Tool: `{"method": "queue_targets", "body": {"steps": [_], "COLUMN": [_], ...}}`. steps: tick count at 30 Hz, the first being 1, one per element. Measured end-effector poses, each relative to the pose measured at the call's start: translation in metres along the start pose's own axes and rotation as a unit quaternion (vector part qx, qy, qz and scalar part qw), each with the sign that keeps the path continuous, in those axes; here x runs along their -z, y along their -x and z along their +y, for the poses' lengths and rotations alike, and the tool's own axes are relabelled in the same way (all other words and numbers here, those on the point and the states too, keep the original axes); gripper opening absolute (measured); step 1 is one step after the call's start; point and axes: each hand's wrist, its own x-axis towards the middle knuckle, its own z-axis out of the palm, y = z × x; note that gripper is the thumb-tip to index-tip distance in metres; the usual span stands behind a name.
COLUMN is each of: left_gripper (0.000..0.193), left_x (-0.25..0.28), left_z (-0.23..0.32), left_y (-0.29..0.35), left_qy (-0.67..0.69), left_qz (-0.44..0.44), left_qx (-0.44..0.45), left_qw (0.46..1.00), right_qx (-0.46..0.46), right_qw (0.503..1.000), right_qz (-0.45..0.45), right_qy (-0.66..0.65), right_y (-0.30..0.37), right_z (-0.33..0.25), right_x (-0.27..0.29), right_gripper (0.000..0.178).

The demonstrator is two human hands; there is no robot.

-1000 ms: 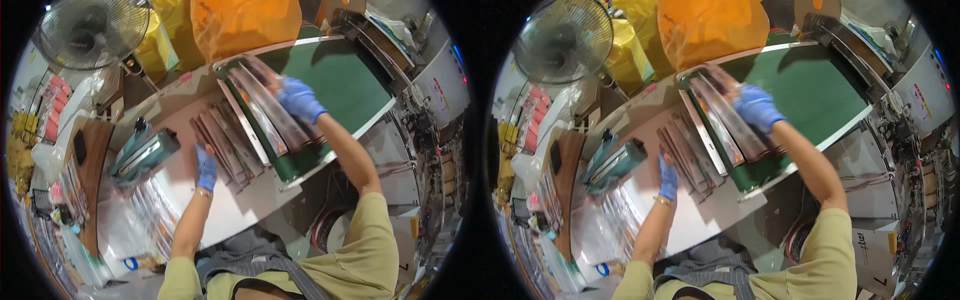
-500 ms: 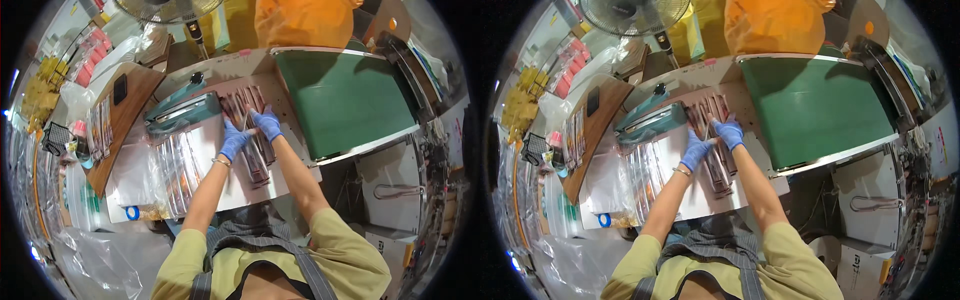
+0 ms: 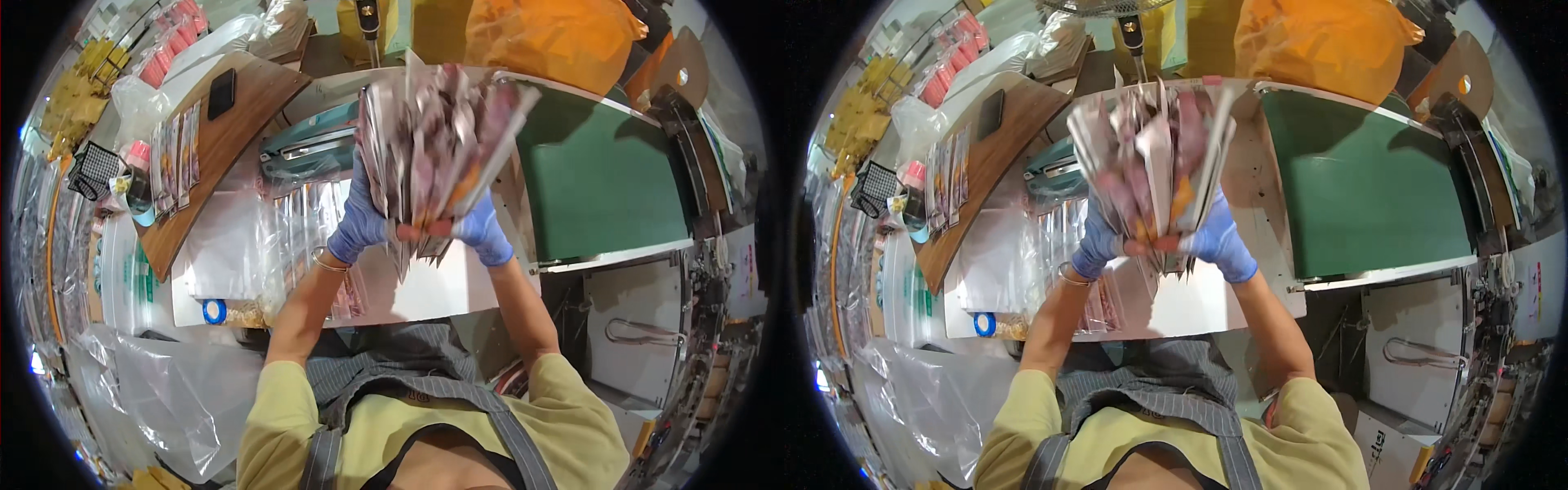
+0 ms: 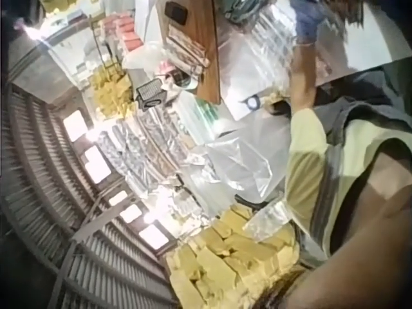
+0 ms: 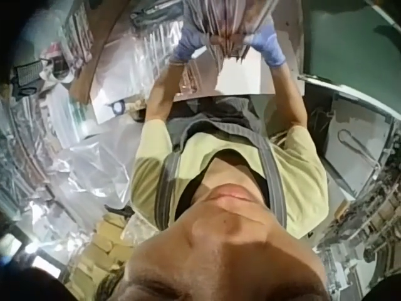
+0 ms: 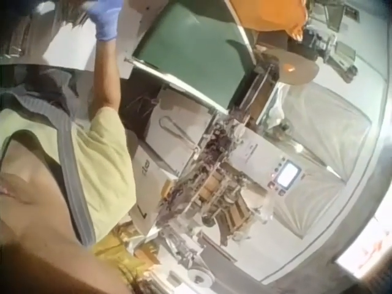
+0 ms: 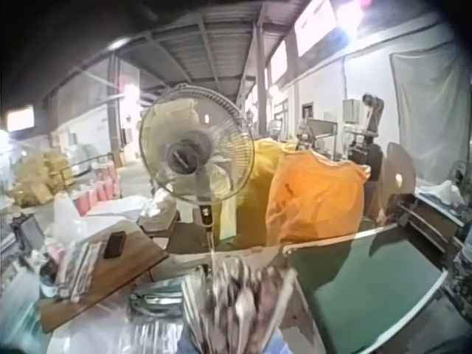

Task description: Packaging bundles of materials into plastic bags and sealing them with a heat sealer on a production line.

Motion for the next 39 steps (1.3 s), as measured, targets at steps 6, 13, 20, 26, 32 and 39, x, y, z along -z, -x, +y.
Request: {"method": "queue_targets", "body": {"steps": [6, 13, 20, 26, 32, 39], "left_gripper": [0.141, 0.076, 0.042, 0.028, 0.046, 0.059], "left_x": [-0.026, -0.029, -0.065, 0.011, 0.038, 0.004], "left_z": [0.051, 0.047, 0.088, 0.079, 0.092, 0.105], "left_y": [-0.012, 0.027, 0.117, 0.190, 0.257, 0.242], "left_qy": [0.297, 0.060, 0.517, -0.692, -0.728, -0.645], "left_qz": [0.078, 0.009, 0.207, 0.392, 0.113, 0.138], "left_qx": [0.183, 0.026, 0.365, 0.090, 0.090, -0.020], "left_qw": [0.934, 0.998, 0.746, 0.599, 0.670, 0.751], "right_qx": [0.114, 0.120, -0.314, -0.350, -0.284, -0.115], "right_qw": [0.991, 0.989, 0.899, 0.879, 0.879, 0.968], "right_qz": [-0.073, -0.062, -0.263, -0.298, -0.358, -0.200], "right_qy": [0.020, 0.057, -0.155, -0.124, -0.137, -0.098], "right_y": [0.001, 0.006, 0.018, 0.028, 0.031, 0.073], "right_z": [-0.006, -0.018, 0.011, 0.093, 0.108, 0.087], "right_x": [-0.005, -0.040, -0.071, -0.120, -0.194, -0.163], "right_gripper": [0.135, 0.083, 0.042, 0.031, 0.032, 0.056]}}
